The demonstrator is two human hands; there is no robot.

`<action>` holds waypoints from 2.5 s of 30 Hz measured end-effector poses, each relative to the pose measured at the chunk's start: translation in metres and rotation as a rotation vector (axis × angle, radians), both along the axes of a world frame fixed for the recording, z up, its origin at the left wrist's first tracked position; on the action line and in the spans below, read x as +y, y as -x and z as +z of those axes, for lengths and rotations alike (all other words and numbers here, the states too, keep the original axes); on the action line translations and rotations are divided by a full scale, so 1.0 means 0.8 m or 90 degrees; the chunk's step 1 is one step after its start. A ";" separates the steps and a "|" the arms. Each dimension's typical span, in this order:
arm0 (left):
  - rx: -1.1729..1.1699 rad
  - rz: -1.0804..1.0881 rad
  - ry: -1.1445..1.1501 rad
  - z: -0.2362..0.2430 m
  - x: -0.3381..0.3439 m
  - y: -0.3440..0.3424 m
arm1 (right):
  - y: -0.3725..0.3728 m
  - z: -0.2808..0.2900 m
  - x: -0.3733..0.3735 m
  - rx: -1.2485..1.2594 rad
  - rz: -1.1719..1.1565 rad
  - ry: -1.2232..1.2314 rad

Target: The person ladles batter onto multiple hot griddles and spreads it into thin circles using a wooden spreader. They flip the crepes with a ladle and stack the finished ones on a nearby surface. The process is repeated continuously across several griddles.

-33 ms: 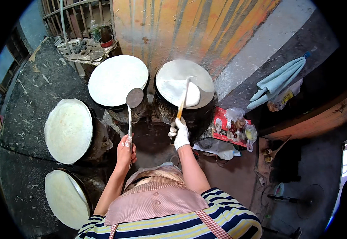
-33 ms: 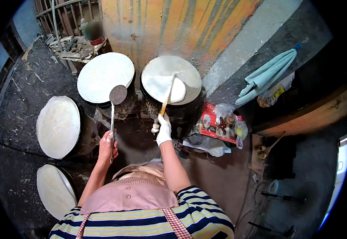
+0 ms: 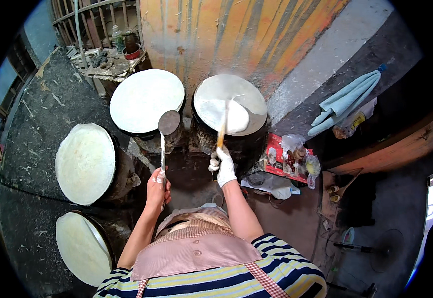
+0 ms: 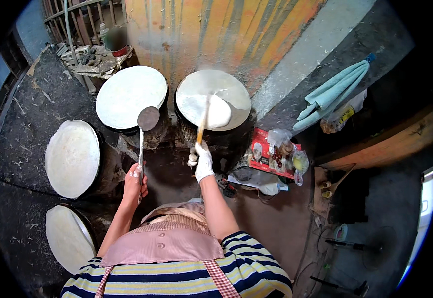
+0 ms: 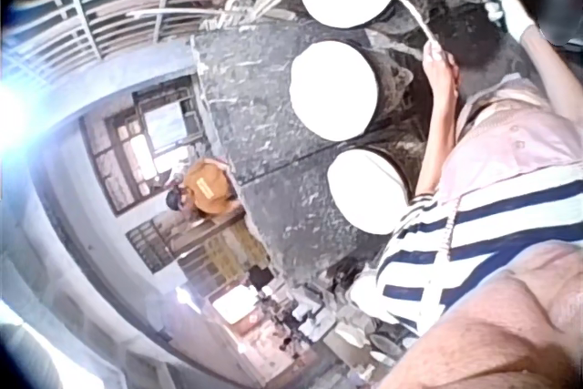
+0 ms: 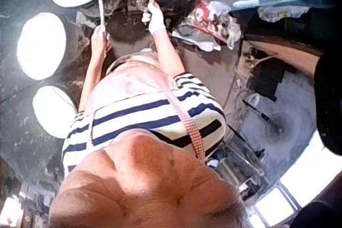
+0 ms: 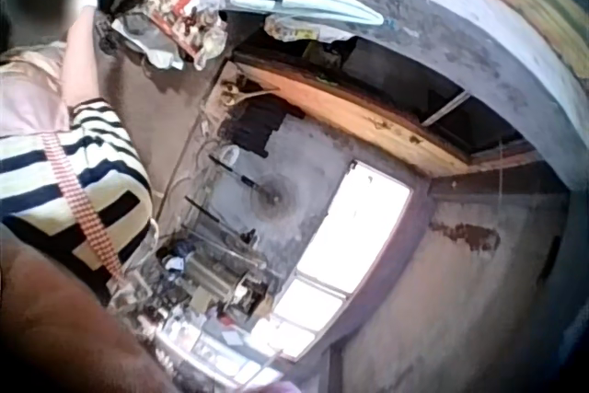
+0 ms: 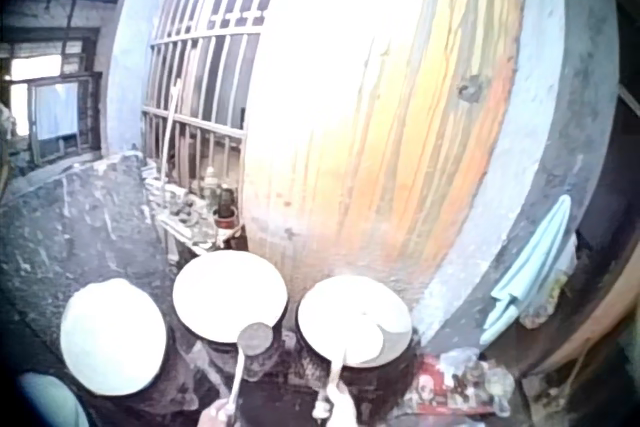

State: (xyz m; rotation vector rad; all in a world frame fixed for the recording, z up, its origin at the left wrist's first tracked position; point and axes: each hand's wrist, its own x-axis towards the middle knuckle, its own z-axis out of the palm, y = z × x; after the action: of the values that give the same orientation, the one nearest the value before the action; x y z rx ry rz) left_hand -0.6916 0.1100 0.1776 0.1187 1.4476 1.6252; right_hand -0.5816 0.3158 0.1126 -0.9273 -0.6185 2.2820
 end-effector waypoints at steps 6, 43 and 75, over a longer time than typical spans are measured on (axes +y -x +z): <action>0.022 -0.003 -0.003 -0.002 0.015 -0.010 | -0.053 -0.011 0.037 -0.049 0.024 -0.003; 0.058 0.205 0.023 0.024 0.156 -0.163 | -0.223 0.004 0.184 -0.282 0.425 -0.326; 0.030 0.047 0.005 0.035 0.189 -0.095 | -0.141 0.003 0.206 -0.469 0.054 -0.371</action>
State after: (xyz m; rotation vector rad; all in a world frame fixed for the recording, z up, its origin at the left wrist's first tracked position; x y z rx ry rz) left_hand -0.6156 0.2611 0.2052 0.1007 1.5102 1.6860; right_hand -0.4690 0.4803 0.1149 -1.4258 -1.5495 1.6045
